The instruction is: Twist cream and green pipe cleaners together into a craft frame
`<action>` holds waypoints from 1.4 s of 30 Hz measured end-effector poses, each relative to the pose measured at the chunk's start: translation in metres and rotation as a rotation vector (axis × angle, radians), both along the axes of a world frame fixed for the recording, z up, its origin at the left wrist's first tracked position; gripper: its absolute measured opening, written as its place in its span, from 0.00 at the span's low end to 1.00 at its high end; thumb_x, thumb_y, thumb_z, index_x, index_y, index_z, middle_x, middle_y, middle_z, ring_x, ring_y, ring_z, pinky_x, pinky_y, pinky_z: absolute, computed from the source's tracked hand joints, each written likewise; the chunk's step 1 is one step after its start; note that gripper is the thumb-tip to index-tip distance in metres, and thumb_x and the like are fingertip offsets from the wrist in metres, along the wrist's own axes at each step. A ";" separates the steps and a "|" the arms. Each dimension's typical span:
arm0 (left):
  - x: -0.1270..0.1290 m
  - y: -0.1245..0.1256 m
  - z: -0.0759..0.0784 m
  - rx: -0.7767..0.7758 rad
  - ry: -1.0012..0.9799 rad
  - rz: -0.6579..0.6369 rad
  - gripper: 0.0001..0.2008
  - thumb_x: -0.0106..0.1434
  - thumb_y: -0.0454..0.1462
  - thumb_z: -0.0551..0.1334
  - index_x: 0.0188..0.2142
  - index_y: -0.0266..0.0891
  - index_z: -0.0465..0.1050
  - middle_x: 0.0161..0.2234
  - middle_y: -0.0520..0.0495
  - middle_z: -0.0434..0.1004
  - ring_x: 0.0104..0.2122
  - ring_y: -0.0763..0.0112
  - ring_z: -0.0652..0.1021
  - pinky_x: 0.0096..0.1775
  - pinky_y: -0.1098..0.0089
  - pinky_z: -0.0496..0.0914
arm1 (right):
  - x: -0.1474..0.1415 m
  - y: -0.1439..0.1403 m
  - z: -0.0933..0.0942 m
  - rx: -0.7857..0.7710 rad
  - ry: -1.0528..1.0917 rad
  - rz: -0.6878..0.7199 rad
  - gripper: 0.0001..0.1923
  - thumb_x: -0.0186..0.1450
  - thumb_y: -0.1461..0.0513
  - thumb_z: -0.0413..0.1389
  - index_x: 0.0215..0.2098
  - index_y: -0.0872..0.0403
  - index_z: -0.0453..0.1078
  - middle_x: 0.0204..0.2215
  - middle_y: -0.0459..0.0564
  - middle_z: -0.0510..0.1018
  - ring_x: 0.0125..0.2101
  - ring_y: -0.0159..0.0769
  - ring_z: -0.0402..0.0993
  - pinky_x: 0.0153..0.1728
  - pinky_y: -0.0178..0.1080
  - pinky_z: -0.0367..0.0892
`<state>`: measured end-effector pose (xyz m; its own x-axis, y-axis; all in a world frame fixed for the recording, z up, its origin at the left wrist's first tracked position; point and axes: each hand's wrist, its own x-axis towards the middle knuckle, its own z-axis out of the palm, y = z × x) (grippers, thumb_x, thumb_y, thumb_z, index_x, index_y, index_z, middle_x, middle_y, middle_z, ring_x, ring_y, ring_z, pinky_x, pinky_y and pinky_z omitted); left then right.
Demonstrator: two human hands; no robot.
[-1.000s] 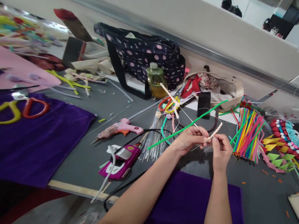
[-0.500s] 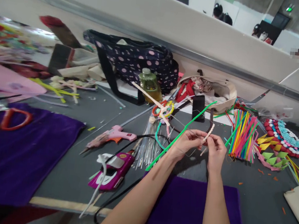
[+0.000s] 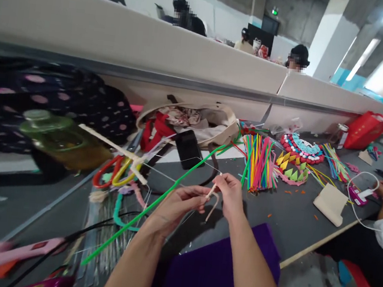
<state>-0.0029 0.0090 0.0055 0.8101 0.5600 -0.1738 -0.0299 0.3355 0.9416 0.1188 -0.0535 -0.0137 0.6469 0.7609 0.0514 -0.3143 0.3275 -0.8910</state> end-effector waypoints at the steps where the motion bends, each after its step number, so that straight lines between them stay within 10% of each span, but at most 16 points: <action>1: 0.001 0.000 -0.001 -0.026 0.001 0.002 0.12 0.46 0.37 0.71 0.32 0.36 0.79 0.29 0.47 0.77 0.23 0.77 0.71 0.27 0.74 0.68 | 0.000 0.001 0.000 0.009 0.019 0.006 0.12 0.53 0.54 0.64 0.24 0.54 0.71 0.18 0.40 0.69 0.19 0.25 0.61 0.22 0.31 0.57; 20: 0.009 0.002 -0.029 -0.295 -0.072 0.034 0.18 0.41 0.38 0.74 0.32 0.30 0.79 0.25 0.47 0.77 0.21 0.77 0.73 0.30 0.71 0.70 | 0.017 0.009 -0.020 -0.128 0.182 -0.061 0.12 0.50 0.57 0.66 0.24 0.54 0.70 0.17 0.40 0.69 0.18 0.26 0.63 0.20 0.30 0.60; 33: 0.009 0.007 -0.036 -0.258 -0.083 0.044 0.19 0.43 0.42 0.73 0.30 0.30 0.77 0.24 0.46 0.76 0.19 0.76 0.73 0.25 0.73 0.69 | 0.022 0.016 -0.015 -0.241 0.023 0.059 0.13 0.53 0.53 0.64 0.27 0.53 0.71 0.19 0.41 0.71 0.18 0.26 0.63 0.19 0.30 0.60; 42: 0.012 0.011 -0.041 -0.036 -0.114 0.304 0.14 0.48 0.40 0.70 0.31 0.30 0.79 0.23 0.46 0.75 0.19 0.78 0.71 0.24 0.74 0.66 | 0.021 0.008 -0.020 -0.309 -0.236 0.144 0.13 0.52 0.54 0.66 0.29 0.55 0.74 0.23 0.44 0.75 0.23 0.29 0.67 0.26 0.33 0.63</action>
